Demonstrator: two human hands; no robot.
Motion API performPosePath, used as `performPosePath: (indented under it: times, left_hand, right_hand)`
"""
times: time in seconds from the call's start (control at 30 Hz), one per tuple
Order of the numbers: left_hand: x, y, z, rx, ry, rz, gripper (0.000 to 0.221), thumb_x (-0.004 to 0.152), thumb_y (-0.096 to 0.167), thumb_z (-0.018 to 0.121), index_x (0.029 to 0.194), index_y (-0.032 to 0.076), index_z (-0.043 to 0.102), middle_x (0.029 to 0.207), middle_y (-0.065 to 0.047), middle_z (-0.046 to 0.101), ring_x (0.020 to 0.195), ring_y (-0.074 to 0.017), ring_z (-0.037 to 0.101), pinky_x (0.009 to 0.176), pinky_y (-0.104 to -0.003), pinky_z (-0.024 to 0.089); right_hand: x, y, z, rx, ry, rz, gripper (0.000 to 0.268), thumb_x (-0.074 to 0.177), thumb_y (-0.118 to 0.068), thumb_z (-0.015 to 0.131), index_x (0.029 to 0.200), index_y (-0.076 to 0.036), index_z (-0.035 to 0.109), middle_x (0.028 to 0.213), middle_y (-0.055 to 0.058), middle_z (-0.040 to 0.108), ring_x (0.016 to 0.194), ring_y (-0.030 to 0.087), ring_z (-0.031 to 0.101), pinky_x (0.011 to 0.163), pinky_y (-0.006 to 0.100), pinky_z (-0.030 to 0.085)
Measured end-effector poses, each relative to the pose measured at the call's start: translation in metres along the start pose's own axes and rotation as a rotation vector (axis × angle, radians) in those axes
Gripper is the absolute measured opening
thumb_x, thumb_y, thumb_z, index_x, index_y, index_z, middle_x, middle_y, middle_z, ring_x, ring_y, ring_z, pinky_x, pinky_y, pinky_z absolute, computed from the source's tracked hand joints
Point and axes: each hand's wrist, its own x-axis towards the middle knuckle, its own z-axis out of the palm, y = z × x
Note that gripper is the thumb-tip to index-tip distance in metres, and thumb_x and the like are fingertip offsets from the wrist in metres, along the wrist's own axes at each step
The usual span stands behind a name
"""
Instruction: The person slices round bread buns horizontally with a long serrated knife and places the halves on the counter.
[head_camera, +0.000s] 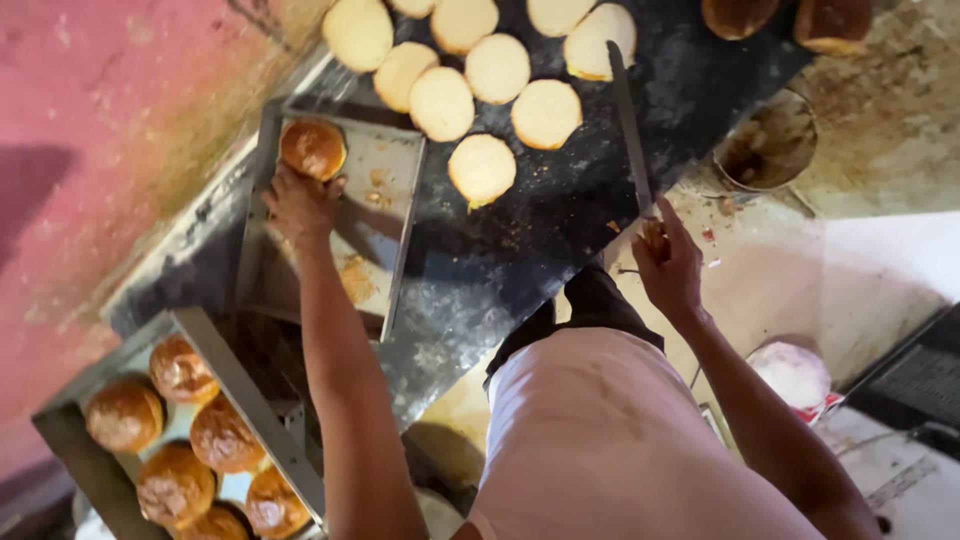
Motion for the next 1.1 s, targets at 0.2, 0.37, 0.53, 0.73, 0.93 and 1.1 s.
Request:
performPosePath:
  times: [0.2,0.37,0.53,0.73,0.93,1.1]
  left_hand:
    - [0.018,0.005,-0.022,0.069,-0.070,0.003,0.109,0.074,0.071,0.076,0.160,0.022,0.030,0.160,-0.007,0.035,0.146,-0.0369,0.026,0.102,-0.073,0.034]
    - [0.019,0.006,-0.021,0.261,-0.053,-0.034,0.103,0.078,0.076,0.072,0.159,0.023,0.036,0.158,-0.015,0.036,0.147,-0.0395,0.025,0.105,-0.072,0.035]
    - [0.015,0.001,-0.031,0.120,-0.066,0.020,0.091,0.078,0.074,0.075,0.143,0.014,0.058,0.154,-0.016,0.050,0.142,-0.0388,0.045,0.108,-0.060,0.042]
    - [0.070,-0.028,-0.010,-0.624,0.029,0.329,0.094,0.068,0.043,0.091,0.136,-0.010,0.052,0.128,-0.028,0.063,0.115,-0.0381,0.064,0.093,-0.045,0.054]
    - [0.097,-0.012,0.034,-0.869,0.069,0.002,0.071,0.072,0.037,0.097,0.124,-0.005,0.069,0.115,-0.013,0.074,0.103,-0.0239,0.073,0.090,-0.037,0.058]
    - [0.101,-0.011,0.035,-1.228,-0.090,-0.060,0.057,0.068,0.019,0.094,0.118,0.001,0.072,0.111,-0.009,0.075,0.093,-0.0212,0.073,0.080,-0.037,0.061]
  right_hand:
    - [-0.005,0.009,-0.009,0.033,0.045,0.103,0.065,0.095,-0.010,0.073,0.155,-0.002,0.049,0.081,0.005,0.063,0.061,0.008,0.049,0.059,0.026,0.045]
    - [0.006,0.002,0.000,0.085,0.027,0.032,0.063,0.097,-0.011,0.072,0.155,-0.001,0.049,0.083,0.005,0.063,0.065,0.007,0.051,0.061,0.027,0.045]
    - [0.013,-0.009,0.006,0.093,0.011,-0.079,0.064,0.098,-0.011,0.073,0.155,0.001,0.048,0.090,0.008,0.064,0.073,0.010,0.054,0.067,0.028,0.047]
    - [0.013,-0.008,0.003,0.060,-0.014,-0.181,0.064,0.099,-0.011,0.073,0.155,0.002,0.046,0.099,0.011,0.067,0.079,0.014,0.061,0.070,0.030,0.050]
    - [0.004,-0.002,-0.001,0.011,-0.009,-0.079,0.065,0.097,-0.010,0.073,0.156,-0.002,0.048,0.096,0.014,0.066,0.074,0.017,0.059,0.070,0.032,0.051]
    - [-0.004,0.004,-0.007,-0.012,0.034,0.001,0.065,0.096,-0.010,0.074,0.156,-0.006,0.049,0.101,0.013,0.071,0.075,0.015,0.063,0.069,0.031,0.053]
